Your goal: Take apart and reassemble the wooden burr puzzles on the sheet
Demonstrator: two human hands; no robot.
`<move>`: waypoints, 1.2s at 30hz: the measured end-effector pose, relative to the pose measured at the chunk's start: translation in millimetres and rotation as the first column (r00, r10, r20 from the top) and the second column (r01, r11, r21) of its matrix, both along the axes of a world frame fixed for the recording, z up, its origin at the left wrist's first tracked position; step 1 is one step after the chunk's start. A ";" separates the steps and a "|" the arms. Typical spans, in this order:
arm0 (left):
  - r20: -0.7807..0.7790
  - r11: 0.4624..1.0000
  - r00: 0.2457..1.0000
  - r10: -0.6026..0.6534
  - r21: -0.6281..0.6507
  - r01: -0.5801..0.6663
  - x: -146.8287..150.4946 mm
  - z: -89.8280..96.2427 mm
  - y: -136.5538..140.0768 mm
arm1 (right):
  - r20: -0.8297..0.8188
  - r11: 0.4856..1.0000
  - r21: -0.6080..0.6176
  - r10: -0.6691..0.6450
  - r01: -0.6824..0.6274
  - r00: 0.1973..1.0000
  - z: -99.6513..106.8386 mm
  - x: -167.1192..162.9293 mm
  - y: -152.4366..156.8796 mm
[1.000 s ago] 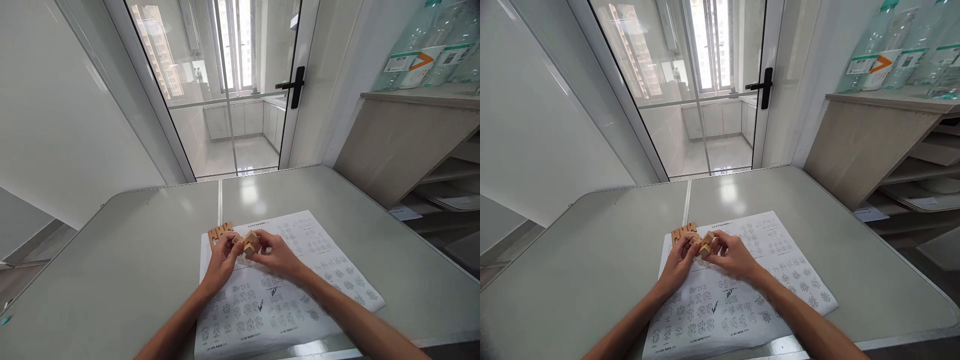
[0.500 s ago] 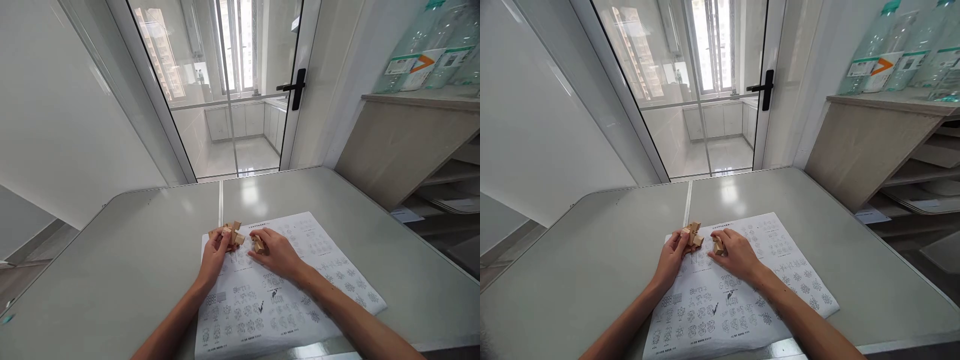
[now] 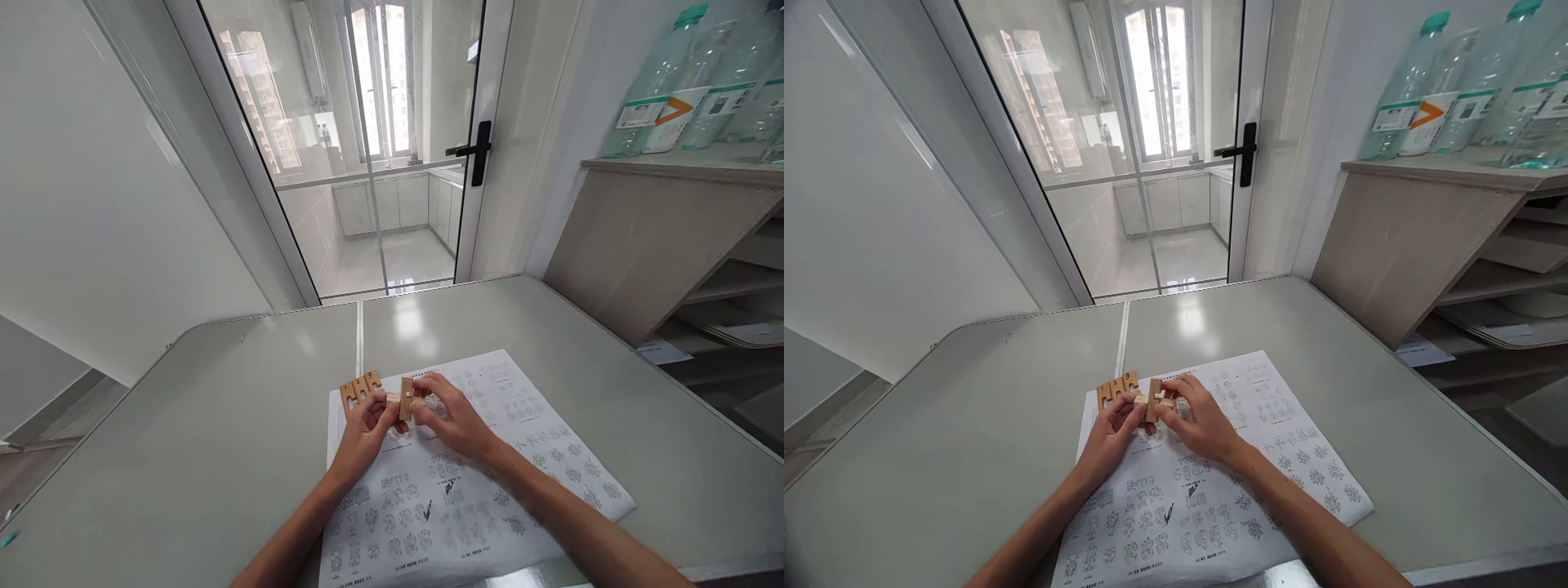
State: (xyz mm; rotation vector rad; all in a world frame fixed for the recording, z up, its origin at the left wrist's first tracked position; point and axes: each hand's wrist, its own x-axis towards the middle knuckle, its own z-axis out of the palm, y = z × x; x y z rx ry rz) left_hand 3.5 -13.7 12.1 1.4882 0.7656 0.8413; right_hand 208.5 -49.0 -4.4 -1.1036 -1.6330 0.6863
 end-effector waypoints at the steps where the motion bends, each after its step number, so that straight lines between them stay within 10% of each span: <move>1: -0.015 1.000 1.000 -0.012 -0.002 0.012 0.2 -0.6 -1.1 | -0.025 1.000 -0.016 -0.003 0.002 1.000 0.8 -0.1 0.2; 19: -0.092 0.981 0.982 0.167 0.113 -0.156 0.6 -4.7 -4.1 | -0.546 0.945 -0.301 -0.063 -0.126 0.835 7.8 9.6 3.9; 28: -0.313 0.813 0.881 0.353 0.570 -0.123 -1.8 -8.1 -3.3 | -0.456 0.919 -0.385 -0.269 0.084 0.848 -6.5 16.8 16.7; 36: -0.419 0.720 0.809 0.412 0.694 -0.008 -1.8 -14.8 -2.5 | -0.384 0.899 -0.431 -0.261 0.078 0.886 -8.3 17.5 13.6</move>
